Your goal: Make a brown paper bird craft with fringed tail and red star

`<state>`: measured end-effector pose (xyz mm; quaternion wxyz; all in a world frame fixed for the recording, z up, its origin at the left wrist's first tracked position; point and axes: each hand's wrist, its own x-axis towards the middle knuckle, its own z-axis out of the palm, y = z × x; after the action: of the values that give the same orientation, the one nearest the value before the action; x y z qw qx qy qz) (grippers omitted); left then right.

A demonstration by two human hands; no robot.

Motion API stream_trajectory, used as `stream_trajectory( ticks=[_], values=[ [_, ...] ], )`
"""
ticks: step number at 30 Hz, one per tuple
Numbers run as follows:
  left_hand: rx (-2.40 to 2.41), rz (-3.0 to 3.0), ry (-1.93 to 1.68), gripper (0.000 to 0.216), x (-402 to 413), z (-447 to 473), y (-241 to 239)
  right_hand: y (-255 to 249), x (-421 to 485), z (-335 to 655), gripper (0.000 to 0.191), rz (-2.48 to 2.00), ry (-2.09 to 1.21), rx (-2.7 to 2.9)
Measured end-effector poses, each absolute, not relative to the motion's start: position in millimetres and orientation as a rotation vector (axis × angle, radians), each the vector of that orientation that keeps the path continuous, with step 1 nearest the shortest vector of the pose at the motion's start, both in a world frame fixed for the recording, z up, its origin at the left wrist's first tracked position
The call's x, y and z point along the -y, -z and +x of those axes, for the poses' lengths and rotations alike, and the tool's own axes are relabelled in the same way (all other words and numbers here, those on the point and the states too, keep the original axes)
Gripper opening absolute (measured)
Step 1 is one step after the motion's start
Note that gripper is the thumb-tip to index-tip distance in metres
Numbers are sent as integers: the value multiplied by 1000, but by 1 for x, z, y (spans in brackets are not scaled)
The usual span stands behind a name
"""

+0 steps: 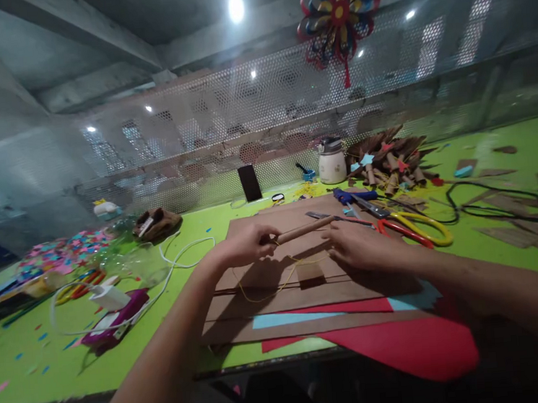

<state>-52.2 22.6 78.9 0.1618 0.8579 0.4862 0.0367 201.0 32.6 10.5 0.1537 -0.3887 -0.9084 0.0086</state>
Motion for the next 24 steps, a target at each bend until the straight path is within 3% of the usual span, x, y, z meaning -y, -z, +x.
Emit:
stream_trajectory(
  ticks=[13, 19, 24],
  values=[
    [-1538, 2606, 79, 33, -26, -23, -146, -20, -58, 210, 18, -839, -510, 2671],
    [-1497, 2495, -6, 35, -30, -28, -134, -38, -66, 241, 24, -859, -1261, 2281],
    [-1470, 2411, -92, 34, -32, -43, -102, -49, -75, 274, 26, -903, -1190, 2201]
  ],
)
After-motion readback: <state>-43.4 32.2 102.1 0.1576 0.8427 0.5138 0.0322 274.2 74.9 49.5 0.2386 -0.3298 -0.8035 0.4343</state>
